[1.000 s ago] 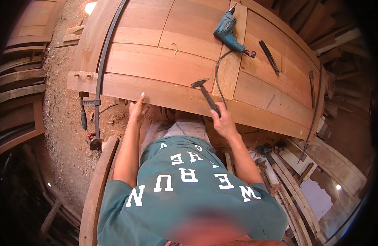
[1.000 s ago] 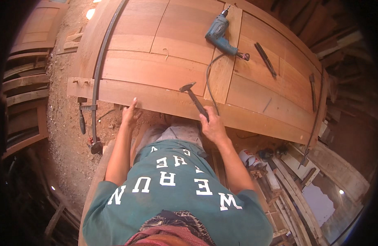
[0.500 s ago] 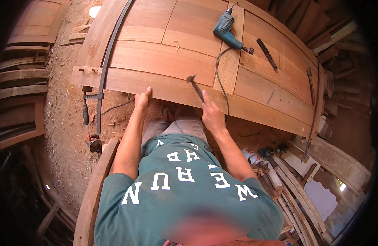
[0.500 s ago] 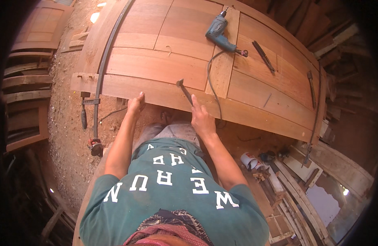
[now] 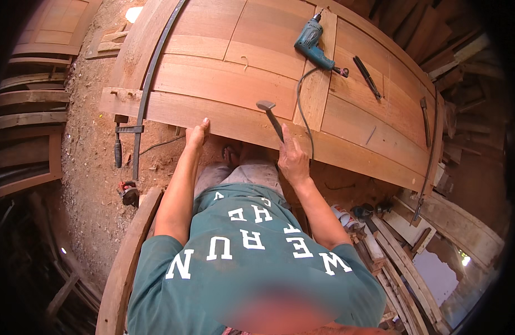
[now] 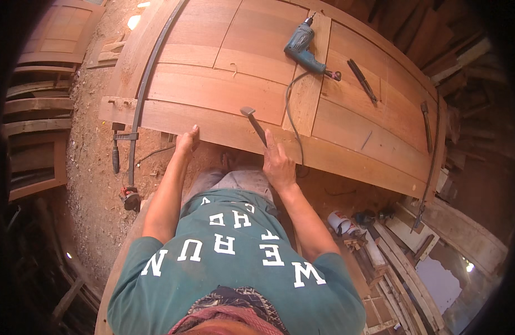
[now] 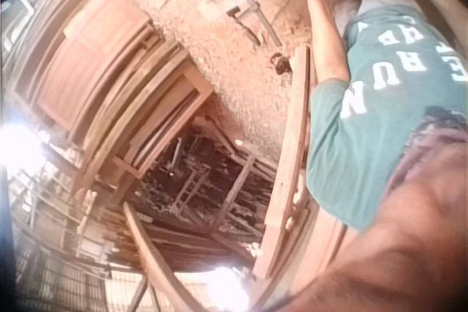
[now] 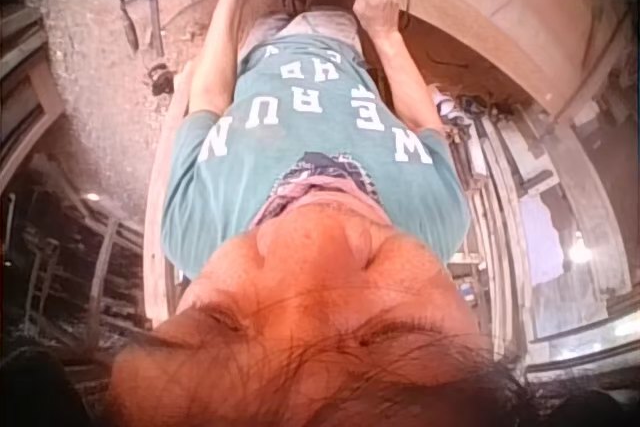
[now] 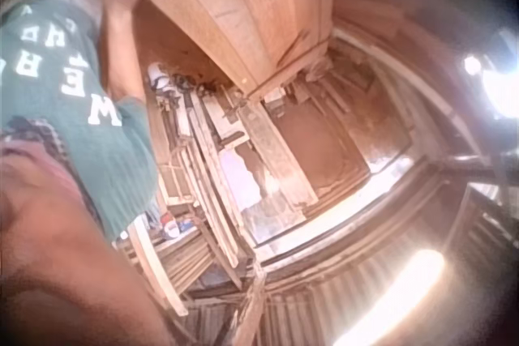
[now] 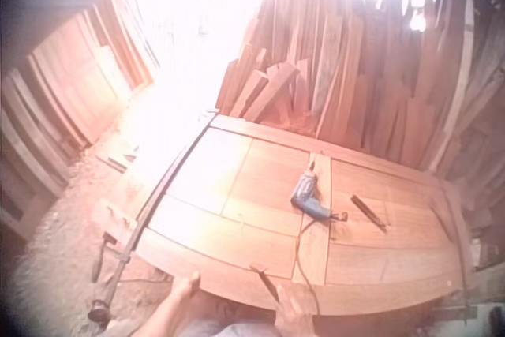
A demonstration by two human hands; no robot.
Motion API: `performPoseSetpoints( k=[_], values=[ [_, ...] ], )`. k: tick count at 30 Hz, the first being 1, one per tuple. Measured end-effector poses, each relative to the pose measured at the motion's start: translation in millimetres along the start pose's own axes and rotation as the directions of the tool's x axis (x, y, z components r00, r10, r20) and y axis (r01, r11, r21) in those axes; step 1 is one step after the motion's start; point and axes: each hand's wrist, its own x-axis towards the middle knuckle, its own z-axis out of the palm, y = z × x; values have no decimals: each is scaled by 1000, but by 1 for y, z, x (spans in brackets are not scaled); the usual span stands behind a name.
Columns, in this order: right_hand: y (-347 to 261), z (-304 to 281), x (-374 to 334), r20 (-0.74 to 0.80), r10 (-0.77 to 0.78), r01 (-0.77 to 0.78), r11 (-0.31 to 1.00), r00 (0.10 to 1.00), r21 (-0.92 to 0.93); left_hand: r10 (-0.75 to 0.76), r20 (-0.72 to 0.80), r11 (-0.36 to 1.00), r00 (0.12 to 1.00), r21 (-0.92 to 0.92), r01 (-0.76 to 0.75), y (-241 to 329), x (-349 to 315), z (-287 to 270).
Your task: The person hammers nails into a large curved wooden structure using a hammer and pliers. They repeatedly pick up nails, position them, and strike them into the wood. The person also uses a power drill briefly and interacts with a metal clamp on the structure.
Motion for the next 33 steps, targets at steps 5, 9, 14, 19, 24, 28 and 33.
performPoseSetpoints(
  k=[5, 9, 14, 19, 24, 28, 33],
  values=[
    [8, 1, 14, 96, 33, -28, 998, 995, -57, 56, 12, 998, 998, -43, -56, -14, 20, -11],
    [13, 5, 0, 36, -7, 8, 1000, 999, -26, -36, 52, 998, 998, -57, 38, -5, 9, -7],
    [18, 6, -8, 70, 30, -28, 999, 997, -20, 48, -76, 999, 996, -22, -50, 14, -15, 10],
    [20, 7, 5, 203, 82, -57, 990, 976, -127, 0, -35, 998, 999, -56, -2, 15, -4, 4],
    [58, -32, -2, 47, 357, -360, 920, 933, 155, -50, 124, 993, 991, 108, 37, 9, -11, -17],
    [161, -80, 22, -254, 629, -633, 770, 735, 75, -32, 58, 991, 998, 135, 24, -15, -38, -46],
    [319, -122, 17, -470, 689, -736, 668, 552, 114, -52, 47, 968, 998, 248, 39, -56, -69, -49]
  ],
)
